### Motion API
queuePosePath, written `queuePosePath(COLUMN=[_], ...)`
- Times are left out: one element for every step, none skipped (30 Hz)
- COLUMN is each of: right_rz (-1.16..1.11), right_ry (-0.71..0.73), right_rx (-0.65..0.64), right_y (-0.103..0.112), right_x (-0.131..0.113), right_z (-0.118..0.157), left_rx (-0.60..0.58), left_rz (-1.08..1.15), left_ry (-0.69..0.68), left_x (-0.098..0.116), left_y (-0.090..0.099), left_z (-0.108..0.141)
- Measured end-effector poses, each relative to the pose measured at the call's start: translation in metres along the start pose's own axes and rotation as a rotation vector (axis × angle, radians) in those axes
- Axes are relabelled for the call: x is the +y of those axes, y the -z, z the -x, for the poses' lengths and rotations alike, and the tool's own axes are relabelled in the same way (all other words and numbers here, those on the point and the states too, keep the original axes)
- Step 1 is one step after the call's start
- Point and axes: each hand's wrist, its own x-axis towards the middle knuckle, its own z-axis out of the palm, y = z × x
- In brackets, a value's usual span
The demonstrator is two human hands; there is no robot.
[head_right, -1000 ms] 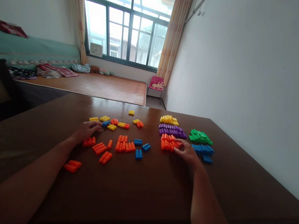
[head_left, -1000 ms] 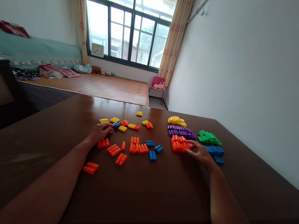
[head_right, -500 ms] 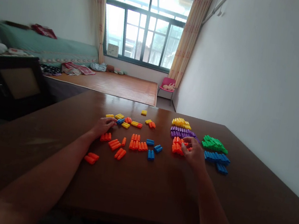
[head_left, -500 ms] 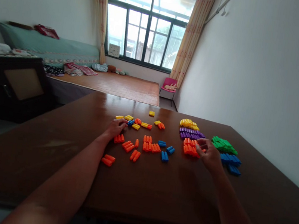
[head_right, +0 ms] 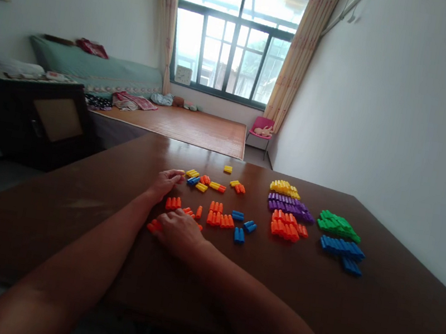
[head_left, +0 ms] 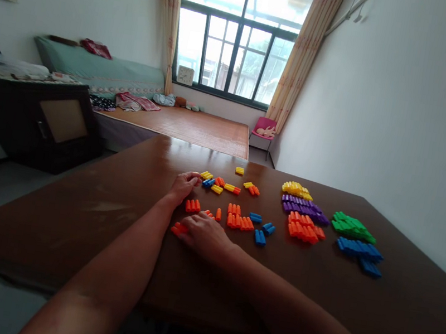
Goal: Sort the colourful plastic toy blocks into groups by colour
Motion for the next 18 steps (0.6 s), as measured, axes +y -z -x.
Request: queuePosePath(right_rz=[0.015, 0.016, 0.001, -0.023, -0.048, -0.066, -0.072, -0.071, -0.064, -0.057, -0.047, -0.035, -0.022, -0.015, -0.017, -0.031, -0.055, -0.085], right_ry=[-0.032, -0.073, -0.115, -0.151, -0.175, -0.184, -0.178, -0.156, -0.129, -0.105, -0.095, -0.094, -0.099, -0.104, -0.103, -0.097, -0.092, -0.084], right_rx=[0.011, 0.037, 0.073, 0.111, 0.138, 0.143, 0.116, 0.061, -0.006, -0.073, -0.119, -0.136, -0.126, -0.099, -0.066, -0.027, 0.017, 0.062], right_y=[0.002, 0.004, 0.008, 0.013, 0.018, 0.022, 0.024, 0.026, 0.026, 0.025, 0.023, 0.022, 0.02, 0.02, 0.021, 0.024, 0.029, 0.034], right_x=[0.006, 0.014, 0.023, 0.032, 0.042, 0.05, 0.057, 0.062, 0.065, 0.065, 0.065, 0.063, 0.061, 0.058, 0.057, 0.056, 0.056, 0.057], right_z=[-0.002, -0.002, -0.002, -0.002, -0.001, -0.001, -0.002, -0.003, -0.004, -0.006, -0.008, -0.009, -0.011, -0.011, -0.01, -0.008, -0.004, 0.003], left_rx=[-0.004, -0.006, -0.009, -0.011, -0.012, -0.012, -0.014, -0.016, -0.019, -0.021, -0.023, -0.026, -0.028, -0.032, -0.036, -0.04, -0.046, -0.05], left_rz=[-0.003, -0.005, -0.007, -0.008, -0.009, -0.01, -0.011, -0.011, -0.011, -0.01, -0.011, -0.014, -0.02, -0.029, -0.041, -0.052, -0.063, -0.073], left_ry=[-0.001, 0.0, 0.003, 0.007, 0.011, 0.015, 0.019, 0.021, 0.021, 0.017, 0.011, 0.004, -0.003, -0.008, -0.01, -0.011, -0.011, -0.009], left_x=[0.0, 0.0, 0.0, 0.0, 0.001, 0.001, 0.001, 0.001, 0.001, 0.001, 0.001, 0.001, 0.001, 0.001, 0.0, 0.001, 0.001, 0.001], left_y=[0.0, -0.001, -0.001, -0.001, -0.001, -0.001, -0.001, -0.001, -0.001, -0.001, -0.001, -0.001, -0.002, -0.002, -0.001, -0.001, -0.001, -0.001], left_z=[0.0, 0.001, 0.001, 0.001, 0.001, 0.001, 0.001, 0.001, 0.001, 0.0, 0.0, 0.0, -0.001, -0.001, -0.001, -0.001, -0.002, -0.002])
